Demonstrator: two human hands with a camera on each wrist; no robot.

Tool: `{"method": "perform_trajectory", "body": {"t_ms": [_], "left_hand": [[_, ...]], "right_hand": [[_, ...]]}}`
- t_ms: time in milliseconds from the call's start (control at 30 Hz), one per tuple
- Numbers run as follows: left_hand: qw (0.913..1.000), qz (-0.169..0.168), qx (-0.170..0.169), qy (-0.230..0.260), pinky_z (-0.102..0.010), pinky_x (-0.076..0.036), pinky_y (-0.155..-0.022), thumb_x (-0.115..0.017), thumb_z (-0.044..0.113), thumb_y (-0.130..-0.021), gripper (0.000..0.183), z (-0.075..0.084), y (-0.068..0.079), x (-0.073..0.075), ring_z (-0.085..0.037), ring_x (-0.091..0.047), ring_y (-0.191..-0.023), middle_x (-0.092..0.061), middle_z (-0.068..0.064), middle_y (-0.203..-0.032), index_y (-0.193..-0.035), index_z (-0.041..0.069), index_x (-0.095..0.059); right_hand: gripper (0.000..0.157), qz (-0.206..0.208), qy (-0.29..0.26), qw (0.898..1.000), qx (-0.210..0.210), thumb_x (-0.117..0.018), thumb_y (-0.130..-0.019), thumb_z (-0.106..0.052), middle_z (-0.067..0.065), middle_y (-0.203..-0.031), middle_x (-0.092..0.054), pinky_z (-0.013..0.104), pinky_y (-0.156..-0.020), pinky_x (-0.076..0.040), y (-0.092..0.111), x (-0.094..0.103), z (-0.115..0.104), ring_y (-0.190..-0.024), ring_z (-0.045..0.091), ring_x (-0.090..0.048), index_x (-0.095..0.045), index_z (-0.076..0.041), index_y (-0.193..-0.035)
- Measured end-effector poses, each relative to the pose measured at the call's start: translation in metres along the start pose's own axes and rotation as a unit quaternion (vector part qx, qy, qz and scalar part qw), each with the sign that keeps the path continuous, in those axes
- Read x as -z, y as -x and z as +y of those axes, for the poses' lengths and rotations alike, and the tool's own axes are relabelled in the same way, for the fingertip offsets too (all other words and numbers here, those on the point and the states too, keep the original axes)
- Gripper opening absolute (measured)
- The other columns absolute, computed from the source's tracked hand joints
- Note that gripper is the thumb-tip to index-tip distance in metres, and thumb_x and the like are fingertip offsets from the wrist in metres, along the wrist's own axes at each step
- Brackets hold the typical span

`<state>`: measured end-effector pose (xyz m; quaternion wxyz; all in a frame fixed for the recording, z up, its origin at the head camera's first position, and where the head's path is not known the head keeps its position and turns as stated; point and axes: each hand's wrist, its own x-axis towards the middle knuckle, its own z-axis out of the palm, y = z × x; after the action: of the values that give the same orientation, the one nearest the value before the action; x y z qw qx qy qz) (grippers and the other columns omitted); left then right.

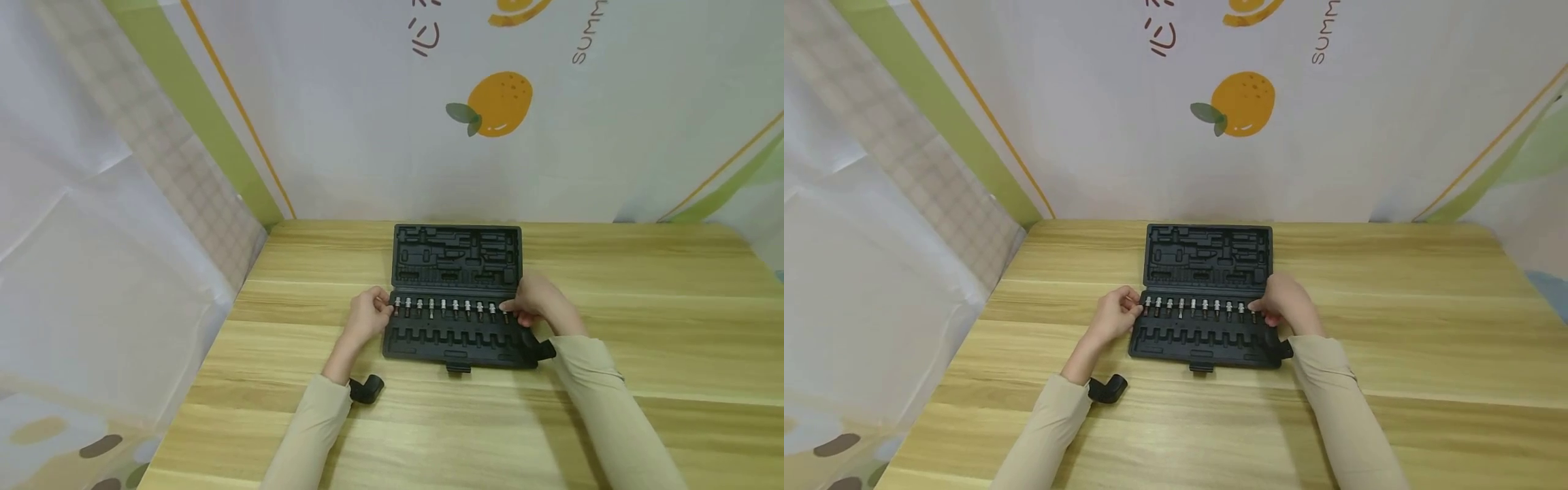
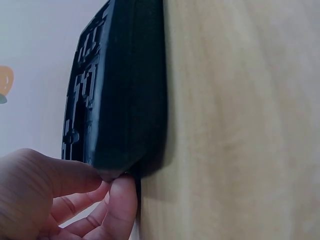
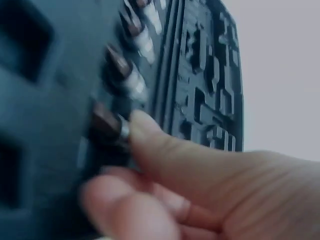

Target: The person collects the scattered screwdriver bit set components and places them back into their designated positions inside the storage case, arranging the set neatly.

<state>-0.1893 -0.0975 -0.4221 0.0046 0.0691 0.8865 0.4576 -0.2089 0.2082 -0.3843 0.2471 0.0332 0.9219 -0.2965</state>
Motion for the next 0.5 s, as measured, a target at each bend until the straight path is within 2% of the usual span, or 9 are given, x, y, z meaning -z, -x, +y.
{"method": "perform_trajectory", "body": {"t_ms": [167, 333, 500], "left_hand": [[1.0000, 0.004, -0.001, -0.006, -0.026, -0.048, -0.042, -0.060, -0.005, -0.085, 0.006, 0.000, 0.001, 0.001, -0.012, -0.052, -0.046, -0.059, -0.013, -0.067, -0.090, -0.006, -0.058], [0.9999, 0.000, -0.003, -0.010, -0.026, -0.048, -0.042, -0.060, -0.005, -0.085, 0.006, -0.001, 0.001, 0.000, -0.013, -0.052, -0.046, -0.059, -0.012, -0.067, -0.091, -0.006, -0.058], [0.9999, 0.003, -0.004, -0.011, -0.025, -0.048, -0.042, -0.061, -0.005, -0.085, 0.007, 0.000, 0.001, 0.000, -0.012, -0.052, -0.046, -0.060, -0.013, -0.067, -0.091, -0.006, -0.058]], "right_hand": [[0.037, 0.039, -0.022, 0.998, 0.049, -0.066, -0.088, -0.019, 0.000, -0.046, -0.054, 0.026, -0.047, -0.047, 0.009, -0.005, 0.006, -0.041, 0.011, -0.054, -0.059, -0.004, -0.055], [0.044, 0.055, -0.021, 0.996, 0.061, -0.063, -0.091, -0.025, 0.000, -0.047, -0.055, 0.027, -0.050, -0.047, 0.018, -0.005, 0.013, -0.043, 0.013, -0.056, -0.051, -0.009, -0.052], [0.043, 0.069, -0.011, 0.996, 0.062, -0.060, -0.092, -0.025, -0.001, -0.046, -0.054, 0.028, -0.050, -0.046, 0.031, -0.001, 0.024, -0.043, 0.013, -0.056, -0.056, -0.006, -0.053]]}}
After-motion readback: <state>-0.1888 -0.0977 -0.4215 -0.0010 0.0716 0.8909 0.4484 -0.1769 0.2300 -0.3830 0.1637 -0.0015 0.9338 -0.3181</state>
